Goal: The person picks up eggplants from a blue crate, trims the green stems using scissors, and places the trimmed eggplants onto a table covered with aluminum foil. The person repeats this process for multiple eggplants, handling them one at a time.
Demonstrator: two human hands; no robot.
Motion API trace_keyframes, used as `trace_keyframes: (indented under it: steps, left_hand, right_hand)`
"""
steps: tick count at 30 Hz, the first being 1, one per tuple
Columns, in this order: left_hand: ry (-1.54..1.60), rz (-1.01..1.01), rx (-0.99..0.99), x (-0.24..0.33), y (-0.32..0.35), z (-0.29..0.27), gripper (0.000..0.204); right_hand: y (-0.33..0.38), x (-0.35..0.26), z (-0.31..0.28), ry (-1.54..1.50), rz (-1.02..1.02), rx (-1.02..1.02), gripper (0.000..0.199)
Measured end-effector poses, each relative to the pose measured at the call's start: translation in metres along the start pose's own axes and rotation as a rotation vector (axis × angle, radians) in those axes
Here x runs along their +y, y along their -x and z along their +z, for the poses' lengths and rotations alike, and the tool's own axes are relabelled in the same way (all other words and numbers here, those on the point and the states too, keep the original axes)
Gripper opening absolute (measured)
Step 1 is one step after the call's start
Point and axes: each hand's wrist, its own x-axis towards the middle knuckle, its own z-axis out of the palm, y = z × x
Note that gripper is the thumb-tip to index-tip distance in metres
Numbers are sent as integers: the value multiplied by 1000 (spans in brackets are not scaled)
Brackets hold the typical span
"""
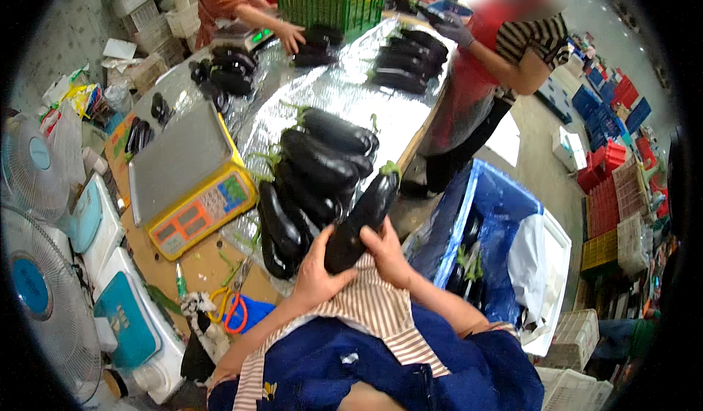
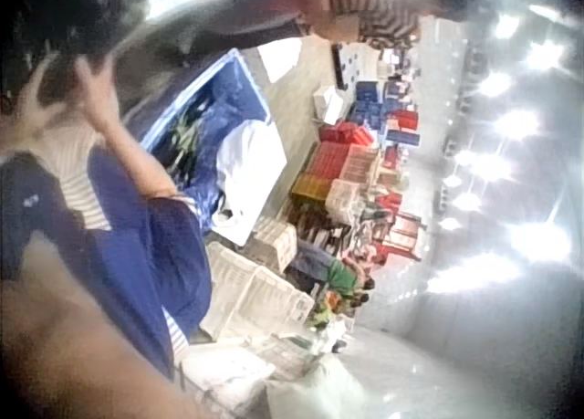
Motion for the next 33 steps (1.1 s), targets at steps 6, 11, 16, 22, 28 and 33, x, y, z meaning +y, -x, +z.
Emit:
trace_keyframes:
  steps: [6,11,16,22,28,33]
  left_hand:
    - [210,-86,73,11,1,-17,78]
    - [249,-85,85,9,5,-27,79]
    - [86,-37,97,13,6,-34,80]
    - [33,-48,96,22,5,-35,78]
    - [-64,34,100,23,2,-31,77]
    - [-130,105,115,23,3,-23,75]
  right_hand:
    - [-12,-16,11,-162,174,-206,46]
    - [-10,-15,24,-247,177,-201,49]
    - [-14,-9,23,-286,177,-250,46]
    - [-12,-13,18,-256,182,-273,48]
    - [-2,-11,22,-196,113,-194,78]
    - [3,-18,22,-173,102,-138,84]
